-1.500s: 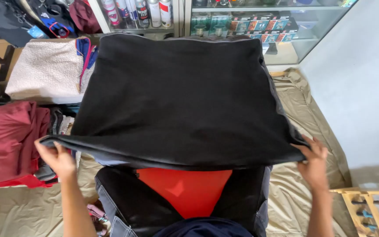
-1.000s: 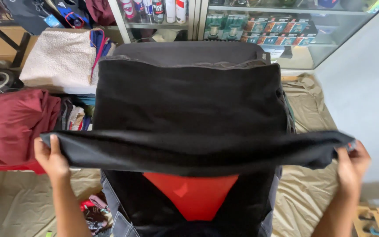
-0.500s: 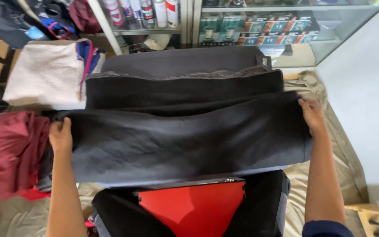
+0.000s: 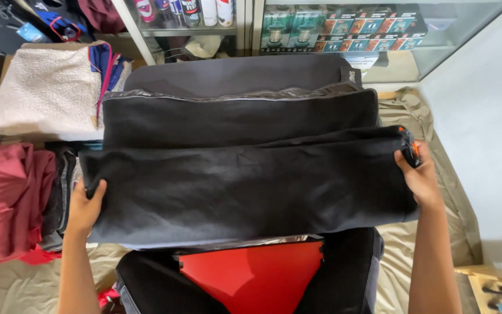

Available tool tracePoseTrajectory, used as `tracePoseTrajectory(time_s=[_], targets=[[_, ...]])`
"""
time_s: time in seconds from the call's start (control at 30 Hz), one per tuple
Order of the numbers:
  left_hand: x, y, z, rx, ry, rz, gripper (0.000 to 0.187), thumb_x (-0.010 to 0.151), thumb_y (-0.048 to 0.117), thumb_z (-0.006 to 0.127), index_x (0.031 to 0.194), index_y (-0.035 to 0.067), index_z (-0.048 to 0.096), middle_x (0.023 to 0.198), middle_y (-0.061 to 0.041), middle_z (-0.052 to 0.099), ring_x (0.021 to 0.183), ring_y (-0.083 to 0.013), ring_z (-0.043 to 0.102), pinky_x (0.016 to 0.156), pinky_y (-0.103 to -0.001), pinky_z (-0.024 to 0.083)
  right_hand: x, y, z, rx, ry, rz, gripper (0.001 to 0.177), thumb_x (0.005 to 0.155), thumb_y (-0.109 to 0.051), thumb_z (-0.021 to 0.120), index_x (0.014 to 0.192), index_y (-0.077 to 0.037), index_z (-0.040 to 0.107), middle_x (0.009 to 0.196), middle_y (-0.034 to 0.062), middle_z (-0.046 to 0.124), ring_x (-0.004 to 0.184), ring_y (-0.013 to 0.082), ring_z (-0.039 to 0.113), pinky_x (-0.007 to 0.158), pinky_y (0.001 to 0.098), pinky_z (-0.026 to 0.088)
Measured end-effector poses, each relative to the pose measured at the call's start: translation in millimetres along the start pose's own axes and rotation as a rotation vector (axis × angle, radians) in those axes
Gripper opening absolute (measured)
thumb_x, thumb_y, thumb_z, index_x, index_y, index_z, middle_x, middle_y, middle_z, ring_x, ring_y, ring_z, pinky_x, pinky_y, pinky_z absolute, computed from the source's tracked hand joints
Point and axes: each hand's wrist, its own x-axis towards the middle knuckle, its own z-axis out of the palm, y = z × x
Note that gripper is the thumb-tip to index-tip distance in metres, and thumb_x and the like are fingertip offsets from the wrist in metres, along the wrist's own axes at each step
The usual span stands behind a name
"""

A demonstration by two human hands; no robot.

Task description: Folding a black garment and packing a green sleeping bag into a compression sack

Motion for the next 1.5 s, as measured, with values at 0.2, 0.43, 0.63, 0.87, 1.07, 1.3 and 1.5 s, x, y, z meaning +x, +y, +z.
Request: tracePoseTrajectory(time_s=[0.2,0.43,0.63,0.87,1.07,1.3,1.5], targets=[[35.7,30.0,-17.3,-0.026,0.193,0.43,0.024,0.116,0.028,0.065,0.118,0.006,0.054,0.11,-0.005,0.059,0.103,-0.0141,0.052,0.088,-0.031,0.044,29.0,3.7,-41.9,-0.068,0.129,-0.159,0.02,0.112,-0.025,0.067,0.122,-0.014,0.054,0.106,-0.0018,0.056,0.096,0.0097,0.048,0.082,0.0254,0.042],[160.4,72.4,-4.8,-0.025,0.276,0.497,0.028,0.117,0.026,0.07,0.12,0.004,0.054,0.112,-0.011,0.063,0.104,-0.017,0.057,0.089,-0.033,0.049,155.8,-55.9,-23.7,-0.032,0.157,-0.274,0.036,0.112,-0.012,0.063,0.137,-0.02,0.038,0.115,0.016,0.048,0.1,0.0202,0.049,0.079,0.0325,0.043],[236.8,19.9,59.2,0.464,0.403,0.188,0.048,0.104,0.051,0.071,0.111,0.004,0.061,0.103,-0.029,0.07,0.097,-0.0521,0.062,0.081,-0.057,0.045,264.7,25.3,62.3,-0.337,0.182,-0.128,0.037,0.101,-0.024,0.071,0.128,-0.02,0.047,0.096,0.017,0.062,0.08,0.033,0.062,0.077,0.0441,0.047],[237.1,1.0,88.0,0.596,0.35,-0.003,0.05,0.106,0.052,0.06,0.123,0.006,0.065,0.109,-0.029,0.071,0.102,-0.0536,0.064,0.082,-0.061,0.048,264.2,66.2,113.9,-0.701,0.087,-0.097,0.029,0.103,-0.016,0.055,0.131,-0.011,0.048,0.104,0.0316,0.07,0.091,0.059,0.064,0.074,0.066,0.046],[229.2,-15.6,76.9,0.496,0.453,0.112,0.036,0.114,0.043,0.056,0.115,0.007,0.063,0.104,-0.022,0.072,0.095,-0.0491,0.064,0.075,-0.059,0.045,251.0,49.5,97.4,-0.857,0.223,0.013,0.043,0.111,-0.042,0.062,0.133,-0.009,0.043,0.107,0.0298,0.068,0.092,0.0552,0.066,0.071,0.0661,0.049],[92.2,-22.6,30.9,0.43,0.235,-0.098,0.049,0.117,0.047,0.051,0.101,0.002,0.061,0.092,-0.02,0.063,0.093,-0.0383,0.057,0.086,-0.048,0.038,79.0,20.3,46.0,-0.833,0.094,0.207,0.062,0.114,-0.059,0.045,0.128,0.001,0.054,0.114,0.0399,0.067,0.106,0.0648,0.06,0.083,0.0706,0.043],[28.3,-67.6,40.5,0.562,0.28,-0.131,0.051,0.115,0.047,0.05,0.113,-0.003,0.058,0.105,-0.037,0.067,0.101,-0.0625,0.057,0.083,-0.061,0.041,29.8,108.3,49.9,-0.869,0.217,0.159,0.057,0.12,-0.052,0.039,0.123,0.0,0.063,0.098,0.037,0.071,0.091,0.0608,0.066,0.074,0.0656,0.048]])
